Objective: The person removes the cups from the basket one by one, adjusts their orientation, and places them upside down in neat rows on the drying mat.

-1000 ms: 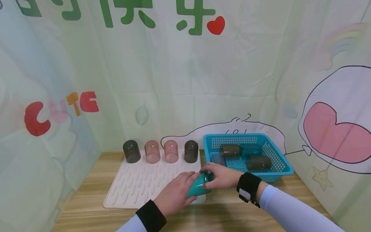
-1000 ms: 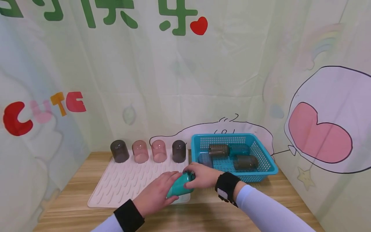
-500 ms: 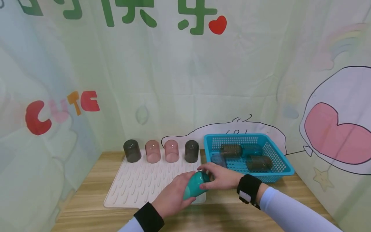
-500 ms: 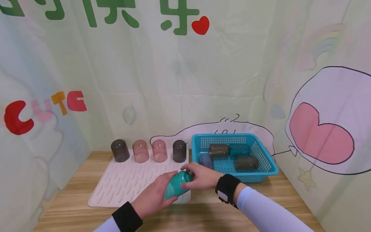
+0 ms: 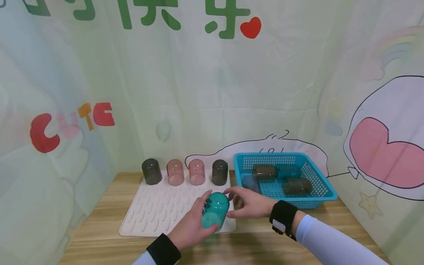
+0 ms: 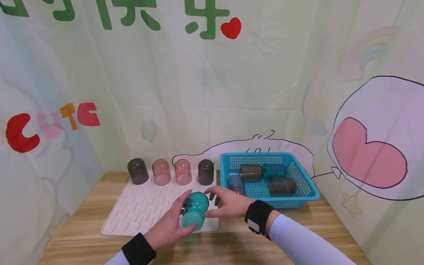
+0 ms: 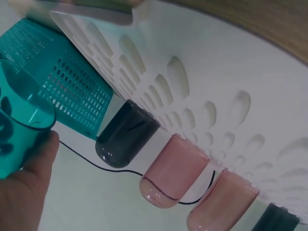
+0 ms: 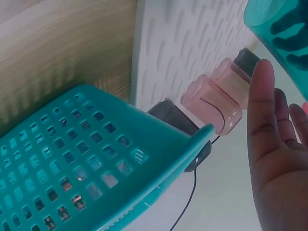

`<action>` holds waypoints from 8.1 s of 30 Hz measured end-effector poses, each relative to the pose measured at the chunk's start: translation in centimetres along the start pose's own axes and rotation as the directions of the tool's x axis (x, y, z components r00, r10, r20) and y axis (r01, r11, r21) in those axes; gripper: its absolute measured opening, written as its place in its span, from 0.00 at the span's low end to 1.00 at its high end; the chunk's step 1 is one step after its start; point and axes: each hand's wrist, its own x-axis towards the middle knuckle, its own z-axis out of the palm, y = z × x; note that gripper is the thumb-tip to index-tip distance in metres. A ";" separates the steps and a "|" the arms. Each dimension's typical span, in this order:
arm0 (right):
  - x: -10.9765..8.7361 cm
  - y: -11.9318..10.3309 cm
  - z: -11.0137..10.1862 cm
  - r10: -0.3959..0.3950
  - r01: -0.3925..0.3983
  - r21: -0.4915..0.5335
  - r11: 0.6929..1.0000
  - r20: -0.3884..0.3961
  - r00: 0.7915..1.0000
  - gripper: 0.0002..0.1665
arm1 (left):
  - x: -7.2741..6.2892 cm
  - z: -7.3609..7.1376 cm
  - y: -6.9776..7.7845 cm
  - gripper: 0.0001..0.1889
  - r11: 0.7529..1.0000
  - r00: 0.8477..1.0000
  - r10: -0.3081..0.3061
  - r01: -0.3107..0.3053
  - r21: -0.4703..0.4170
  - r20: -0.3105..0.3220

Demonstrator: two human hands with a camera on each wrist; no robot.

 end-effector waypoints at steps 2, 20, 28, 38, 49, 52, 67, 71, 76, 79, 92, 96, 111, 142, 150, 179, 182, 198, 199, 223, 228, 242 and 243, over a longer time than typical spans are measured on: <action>0.0 -0.2 0.1 -0.010 0.010 0.001 1.000 -0.003 1.000 0.37 | -0.1 -0.1 0.0 0.51 0.999 1.000 -0.017 0.018 -0.034 0.005; 0.6 -0.2 1.3 -0.043 0.044 0.016 0.999 -0.035 0.998 0.31 | -0.3 -0.2 -0.6 0.50 0.995 1.000 -0.022 0.022 -0.095 0.000; 0.8 0.1 2.2 -0.035 0.037 0.033 0.999 -0.055 0.998 0.33 | -0.4 -0.2 -0.9 0.50 0.996 0.999 -0.035 0.034 -0.081 -0.011; 1.0 0.7 3.4 -0.013 0.020 0.102 0.995 -0.068 0.998 0.32 | -0.2 -0.3 -1.5 0.51 0.994 0.999 -0.033 0.029 -0.103 -0.036; 1.1 2.6 5.0 0.021 -0.022 -0.013 1.000 -0.068 0.997 0.29 | -0.1 -1.0 -2.0 0.52 0.993 0.993 -0.081 0.072 -0.097 -0.084; 1.0 3.3 5.6 0.040 -0.044 -0.084 0.996 -0.047 0.998 0.28 | 0.0 -1.3 -2.0 0.53 0.993 0.990 -0.095 0.086 -0.084 -0.104; 0.5 5.5 7.4 -0.030 0.049 -0.348 0.936 0.060 0.998 0.22 | 0.4 -2.1 -2.7 0.53 0.990 0.982 -0.112 0.097 -0.100 -0.154; 0.4 5.9 7.6 -0.039 0.066 -0.381 0.922 0.078 0.996 0.21 | 0.6 -2.5 -2.9 0.53 0.990 0.976 -0.113 0.096 -0.103 -0.184; 0.4 6.0 7.7 -0.070 0.105 -0.413 0.905 0.097 0.993 0.21 | 0.7 -3.4 -3.6 0.53 0.995 0.969 -0.087 0.073 -0.069 -0.231; 0.4 6.0 7.7 -0.074 0.113 -0.416 0.902 0.109 0.991 0.21 | 0.8 -4.1 -4.2 0.52 0.996 0.963 -0.085 0.075 -0.050 -0.256; -0.2 5.1 6.9 -0.040 0.092 -0.409 0.908 0.136 0.990 0.27 | 1.2 -8.9 -9.4 0.53 0.973 0.903 -0.216 0.233 -0.001 -0.371; -0.3 5.1 6.9 -0.051 0.105 -0.419 0.902 0.140 0.989 0.27 | 1.1 -10.5 -11.3 0.53 0.951 0.870 -0.282 0.310 0.005 -0.404; -0.3 5.7 7.2 -0.063 0.123 -0.424 0.897 0.152 0.986 0.29 | 0.5 -11.8 -16.5 0.50 0.897 0.816 -0.398 0.442 0.008 -0.419; -0.3 6.1 7.9 -0.114 0.164 -0.450 0.878 0.136 0.984 0.29 | 0.6 -10.6 -17.5 0.54 0.847 0.798 -0.492 0.532 0.022 -0.346; -0.3 6.1 8.0 -0.110 0.159 -0.444 0.882 0.135 0.985 0.30 | 0.5 -10.7 -17.6 0.56 0.839 0.793 -0.511 0.544 0.009 -0.331; -0.4 5.7 7.8 -0.087 0.138 -0.448 0.883 0.134 0.987 0.29 | 0.3 -8.4 -12.4 0.27 0.931 0.791 0.128 0.111 0.346 -0.598; -0.4 5.7 7.7 -0.080 0.133 -0.442 0.887 0.136 0.987 0.29 | 0.4 -7.6 -11.6 0.22 0.936 0.834 0.147 0.057 0.348 -0.532; -0.3 5.8 7.8 -0.103 0.154 -0.444 0.883 0.137 0.985 0.29 | -0.1 -2.3 -7.4 0.11 0.942 0.993 -0.100 0.116 0.314 -0.068; -0.3 5.8 7.8 -0.101 0.153 -0.444 0.883 0.138 0.985 0.29 | -0.2 -2.0 -7.3 0.11 0.942 0.994 -0.096 0.105 0.319 -0.044; -0.4 5.3 7.7 -0.089 0.139 -0.428 0.893 0.135 0.987 0.29 | -1.5 0.3 -5.7 0.07 0.879 0.986 0.077 -0.137 0.456 0.147; -0.4 5.4 7.6 -0.094 0.147 -0.420 0.895 0.144 0.985 0.29 | -1.5 0.5 -5.7 0.05 0.869 0.985 0.062 -0.133 0.477 0.161; -1.1 2.6 5.0 -0.322 0.287 -0.584 0.759 0.046 0.945 0.21 | -1.7 0.5 -5.6 0.05 0.851 0.987 0.097 -0.150 0.503 0.129; -1.2 2.3 4.5 -0.350 0.299 -0.604 0.739 0.035 0.936 0.21 | -1.7 0.5 -5.6 0.05 0.851 0.987 0.097 -0.149 0.503 0.128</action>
